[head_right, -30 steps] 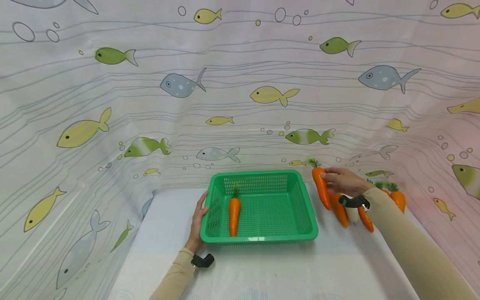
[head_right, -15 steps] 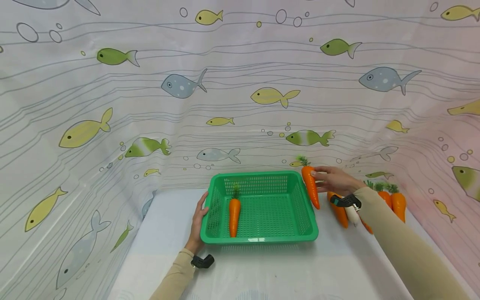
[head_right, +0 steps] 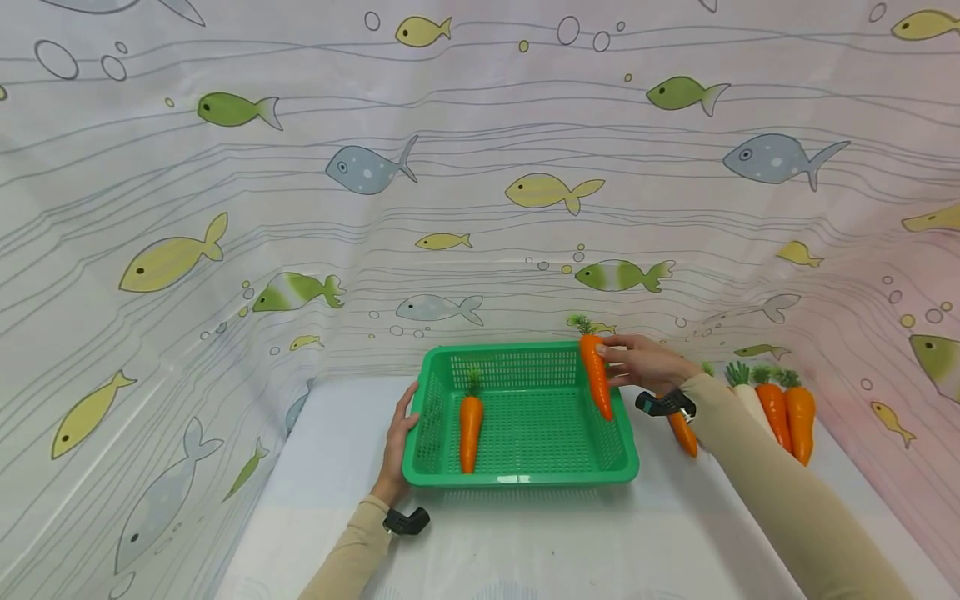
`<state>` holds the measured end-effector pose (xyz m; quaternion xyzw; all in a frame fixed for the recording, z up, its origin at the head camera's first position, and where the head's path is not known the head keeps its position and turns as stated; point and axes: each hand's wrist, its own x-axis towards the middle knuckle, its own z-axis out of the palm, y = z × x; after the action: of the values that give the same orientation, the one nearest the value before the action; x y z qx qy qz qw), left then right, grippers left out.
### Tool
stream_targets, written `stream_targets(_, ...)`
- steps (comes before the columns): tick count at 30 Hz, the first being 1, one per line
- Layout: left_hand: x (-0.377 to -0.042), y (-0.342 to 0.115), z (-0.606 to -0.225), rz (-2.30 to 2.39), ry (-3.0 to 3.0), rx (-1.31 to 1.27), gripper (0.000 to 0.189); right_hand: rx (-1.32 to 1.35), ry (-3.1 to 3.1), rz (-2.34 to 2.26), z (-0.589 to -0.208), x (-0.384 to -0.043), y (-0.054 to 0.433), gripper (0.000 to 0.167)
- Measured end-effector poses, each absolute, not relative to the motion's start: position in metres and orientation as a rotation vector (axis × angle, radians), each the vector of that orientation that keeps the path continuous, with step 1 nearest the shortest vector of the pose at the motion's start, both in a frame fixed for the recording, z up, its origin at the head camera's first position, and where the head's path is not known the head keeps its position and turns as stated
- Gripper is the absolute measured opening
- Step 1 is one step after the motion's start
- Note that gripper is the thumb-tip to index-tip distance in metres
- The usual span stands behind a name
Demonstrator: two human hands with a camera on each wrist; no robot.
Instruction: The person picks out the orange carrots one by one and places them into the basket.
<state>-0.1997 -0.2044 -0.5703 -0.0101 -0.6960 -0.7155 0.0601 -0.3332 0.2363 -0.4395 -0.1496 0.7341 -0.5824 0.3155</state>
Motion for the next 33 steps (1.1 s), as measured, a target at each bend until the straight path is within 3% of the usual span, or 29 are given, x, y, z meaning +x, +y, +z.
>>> stream_targets(33, -0.199, -0.205, -0.569, -2.187, -2.076, -0.038, 0.059, -0.462, 1.757, -1.541, -0.471, -0.333, 0.150, 0.067)
